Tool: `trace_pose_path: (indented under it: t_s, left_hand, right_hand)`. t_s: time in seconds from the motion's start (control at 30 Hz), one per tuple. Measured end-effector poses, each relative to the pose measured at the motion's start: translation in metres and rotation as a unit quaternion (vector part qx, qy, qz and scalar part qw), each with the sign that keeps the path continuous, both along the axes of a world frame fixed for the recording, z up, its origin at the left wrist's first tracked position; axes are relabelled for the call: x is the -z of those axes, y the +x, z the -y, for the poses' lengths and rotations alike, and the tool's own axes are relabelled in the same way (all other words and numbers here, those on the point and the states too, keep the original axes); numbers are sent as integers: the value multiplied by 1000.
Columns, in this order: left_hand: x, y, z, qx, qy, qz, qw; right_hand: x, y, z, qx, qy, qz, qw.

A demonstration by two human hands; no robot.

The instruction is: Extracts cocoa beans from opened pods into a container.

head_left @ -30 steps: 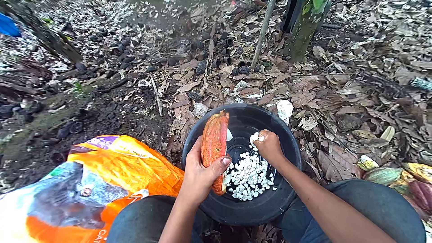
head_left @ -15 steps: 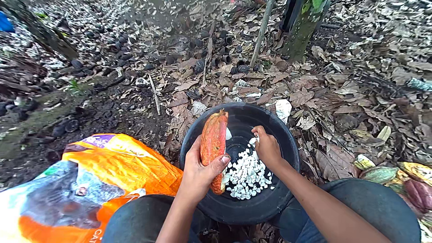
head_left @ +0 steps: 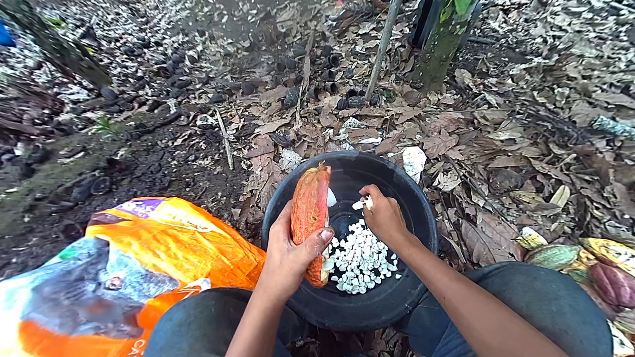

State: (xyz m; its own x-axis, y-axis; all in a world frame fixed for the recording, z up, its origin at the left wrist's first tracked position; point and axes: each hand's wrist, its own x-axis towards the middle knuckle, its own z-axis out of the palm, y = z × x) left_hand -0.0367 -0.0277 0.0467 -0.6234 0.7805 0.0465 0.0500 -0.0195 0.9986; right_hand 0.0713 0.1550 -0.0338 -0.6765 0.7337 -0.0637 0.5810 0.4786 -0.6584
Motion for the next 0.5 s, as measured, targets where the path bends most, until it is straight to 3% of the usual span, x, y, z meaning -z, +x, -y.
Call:
trace_pose_path:
  t_s: [0.23,0.5]
  left_hand:
    - [-1,0,3,34,49,115,992]
    - [1,3,9,74,162,229,957]
  right_hand:
    - [-18,0,7,-72,-4,-63,995]
    - [-33,9,11,-113,120,-140,976]
